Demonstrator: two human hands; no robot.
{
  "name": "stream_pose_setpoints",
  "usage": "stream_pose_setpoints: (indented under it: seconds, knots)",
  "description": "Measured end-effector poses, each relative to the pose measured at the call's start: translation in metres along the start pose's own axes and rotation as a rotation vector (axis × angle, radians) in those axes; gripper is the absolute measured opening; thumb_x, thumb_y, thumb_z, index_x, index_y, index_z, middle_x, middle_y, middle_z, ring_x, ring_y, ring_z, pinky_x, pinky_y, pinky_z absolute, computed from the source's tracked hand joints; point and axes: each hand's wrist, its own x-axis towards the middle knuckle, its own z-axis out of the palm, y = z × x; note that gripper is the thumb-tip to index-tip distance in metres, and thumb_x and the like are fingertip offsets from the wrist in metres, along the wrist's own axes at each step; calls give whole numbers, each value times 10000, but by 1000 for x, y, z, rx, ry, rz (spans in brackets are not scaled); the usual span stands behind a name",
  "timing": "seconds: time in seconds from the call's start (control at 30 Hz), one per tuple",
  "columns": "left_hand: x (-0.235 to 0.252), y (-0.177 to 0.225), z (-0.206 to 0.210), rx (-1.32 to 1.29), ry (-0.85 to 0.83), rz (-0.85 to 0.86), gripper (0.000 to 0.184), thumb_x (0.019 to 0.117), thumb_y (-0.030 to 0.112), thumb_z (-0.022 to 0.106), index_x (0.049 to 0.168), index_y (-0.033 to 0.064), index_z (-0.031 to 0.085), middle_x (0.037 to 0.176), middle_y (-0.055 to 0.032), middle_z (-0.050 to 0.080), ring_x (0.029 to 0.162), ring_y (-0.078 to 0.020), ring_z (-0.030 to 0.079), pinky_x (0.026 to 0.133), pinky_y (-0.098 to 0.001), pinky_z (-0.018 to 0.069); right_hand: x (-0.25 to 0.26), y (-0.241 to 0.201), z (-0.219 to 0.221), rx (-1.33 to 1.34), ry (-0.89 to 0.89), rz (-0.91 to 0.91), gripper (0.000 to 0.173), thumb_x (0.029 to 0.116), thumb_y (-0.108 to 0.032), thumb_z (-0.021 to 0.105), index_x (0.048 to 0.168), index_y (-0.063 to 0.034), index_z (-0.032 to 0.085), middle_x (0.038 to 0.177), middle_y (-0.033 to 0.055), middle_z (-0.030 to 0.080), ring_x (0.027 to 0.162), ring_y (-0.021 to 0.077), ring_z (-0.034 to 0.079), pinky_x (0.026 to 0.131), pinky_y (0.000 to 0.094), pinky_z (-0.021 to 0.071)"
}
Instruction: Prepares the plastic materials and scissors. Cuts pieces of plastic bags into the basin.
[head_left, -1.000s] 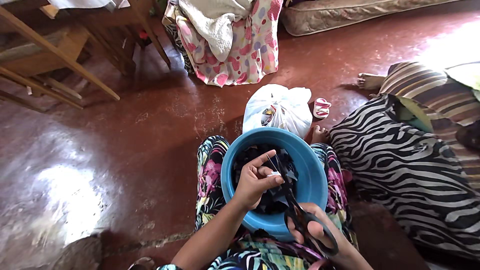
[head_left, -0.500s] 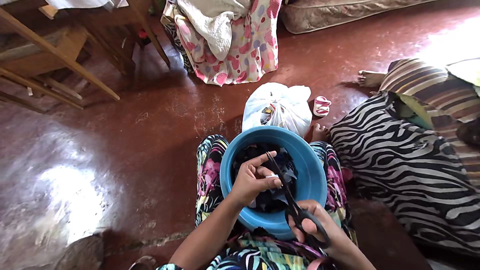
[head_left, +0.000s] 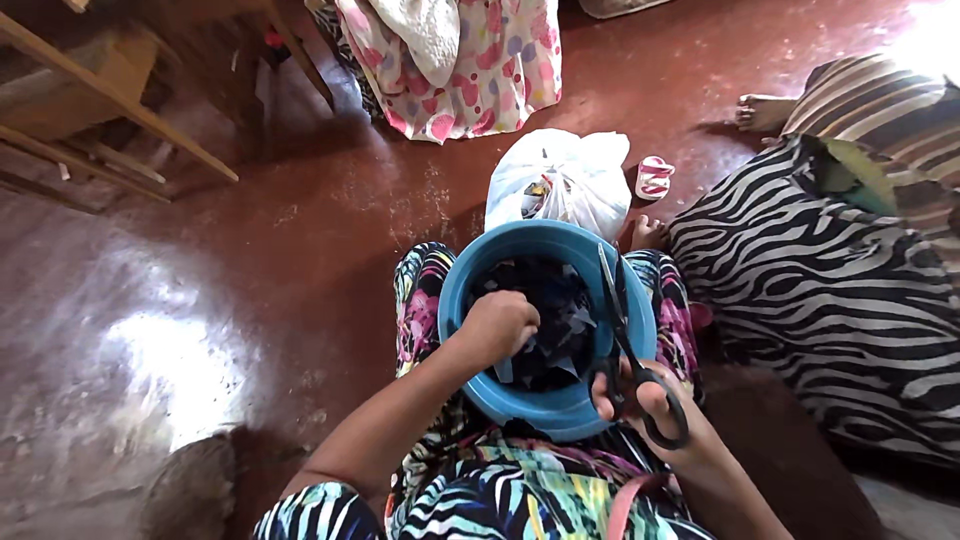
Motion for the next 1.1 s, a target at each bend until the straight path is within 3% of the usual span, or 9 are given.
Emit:
stream_pose_setpoints:
  seconds: [0.07, 0.13, 0.37, 0.47, 0.57, 0.67, 0.8, 0.9, 1.1]
  knots:
    - [9, 11, 5, 134, -364, -98, 265, 1043, 111, 550, 1229, -6, 697, 1296, -258, 633, 1249, -449, 579, 1024, -649, 441, -1, -1, -2, 11, 9, -8, 404, 898, -604, 659, 956, -216, 758, 812, -72, 742, 689, -5, 676, 619, 135, 540]
    - [10, 18, 21, 216, -554, -151, 272, 1035, 97, 557, 1252, -14, 679, 1375, -284, 564, 1256, -485, 555, 986, -685, 449, -1, -2, -3, 10, 11, -5, 401, 896, -605, 662, 955, -219, 755, 805, -72, 740, 685, -4, 674, 622, 135, 540]
    - [3, 31, 34, 343, -780, -246, 205, 1010, -26, 495, 1124, -127, 632, 1275, -300, 604, 1230, -472, 575, 946, -654, 481, -1, -2, -4, 2, 26, 19, 421, 885, -617, 668, 931, -206, 750, 792, -78, 738, 670, -13, 666, 608, 124, 525]
    - [5, 20, 22, 222, -600, -161, 188, 993, -21, 555, 1122, -115, 654, 1228, -301, 631, 1213, -478, 584, 984, -641, 472, -1, -3, -5, -1, 10, 11, 411, 891, -610, 666, 940, -212, 754, 796, -77, 740, 680, -10, 672, 620, 131, 535]
    - [1, 4, -8, 20, -242, -28, 218, 996, 35, 601, 1152, -91, 688, 1149, -277, 689, 1138, -427, 647, 1022, -574, 472, -4, -5, -6, 6, -30, 31, 413, 900, -612, 653, 955, -214, 748, 818, -71, 744, 693, -6, 678, 624, 136, 541]
    - [-9, -10, -29, -276, 214, 23, 268, 956, 76, 662, 1182, -66, 688, 1037, -198, 727, 959, -259, 705, 917, -417, 549, -5, -2, -6, 29, -105, 65, 415, 915, -613, 636, 990, -224, 757, 842, -77, 752, 713, -8, 688, 648, 146, 558]
    - [-11, -15, -39, -645, 614, -63, 347, 865, 66, 784, 1181, -28, 679, 940, -60, 735, 807, -57, 682, 786, -255, 567, -2, -1, 2, 39, -176, 145, 400, 913, -599, 650, 966, -216, 750, 831, -76, 740, 698, -17, 667, 629, 138, 534]
    - [-8, -9, -38, -971, 780, -74, 328, 840, -48, 759, 1153, -29, 664, 918, -20, 724, 777, -28, 668, 755, -217, 571, -1, -1, 6, 40, -234, 195, 418, 909, -613, 648, 965, -211, 751, 829, -79, 743, 699, -21, 670, 627, 137, 533]
    - [-1, 9, -26, -1377, 855, -60, 282, 881, -129, 659, 1143, -31, 627, 853, -12, 740, 807, -59, 710, 819, -238, 579, 2, -1, 11, 67, -297, 203, 431, 923, -609, 632, 975, -195, 740, 832, -79, 742, 706, -23, 674, 637, 133, 536]
